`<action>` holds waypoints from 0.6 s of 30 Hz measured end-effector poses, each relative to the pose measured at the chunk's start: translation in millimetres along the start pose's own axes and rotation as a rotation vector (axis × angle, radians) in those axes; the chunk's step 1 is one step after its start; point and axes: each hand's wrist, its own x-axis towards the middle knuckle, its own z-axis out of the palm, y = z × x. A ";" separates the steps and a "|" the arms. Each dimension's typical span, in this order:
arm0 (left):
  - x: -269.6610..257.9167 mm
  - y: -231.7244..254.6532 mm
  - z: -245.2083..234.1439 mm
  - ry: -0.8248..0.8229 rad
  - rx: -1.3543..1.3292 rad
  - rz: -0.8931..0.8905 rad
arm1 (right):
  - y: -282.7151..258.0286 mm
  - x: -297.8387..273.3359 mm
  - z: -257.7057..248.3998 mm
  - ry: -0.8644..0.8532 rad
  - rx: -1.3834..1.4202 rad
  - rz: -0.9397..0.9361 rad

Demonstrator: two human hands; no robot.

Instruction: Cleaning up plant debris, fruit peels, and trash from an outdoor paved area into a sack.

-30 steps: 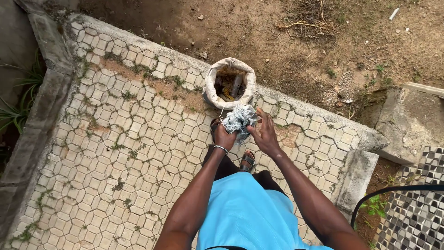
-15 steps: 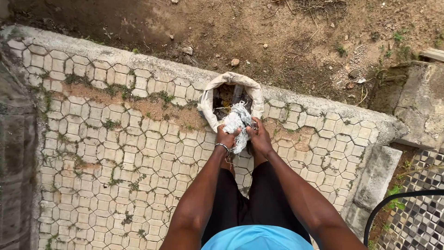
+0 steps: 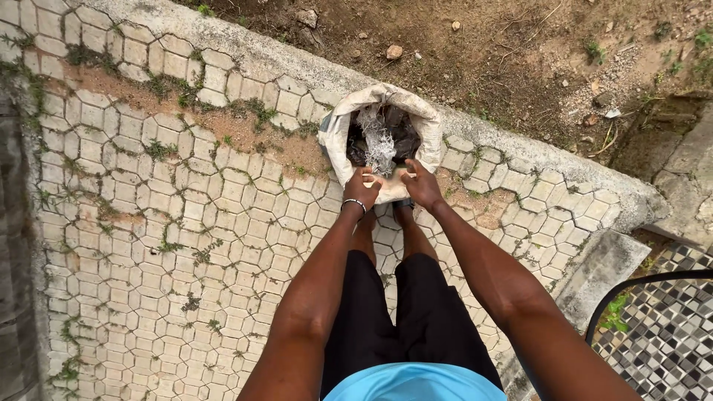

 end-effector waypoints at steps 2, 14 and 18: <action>-14.1 11.7 -8.5 0.031 0.014 0.002 | -24.1 -19.3 -11.9 -0.023 -0.029 0.010; -145.7 77.9 -39.3 0.264 -0.241 0.032 | -89.9 -95.7 -37.8 -0.214 -0.030 -0.272; -203.7 74.3 -62.5 0.384 -0.363 0.008 | -104.7 -91.3 -16.7 -0.382 0.009 -0.336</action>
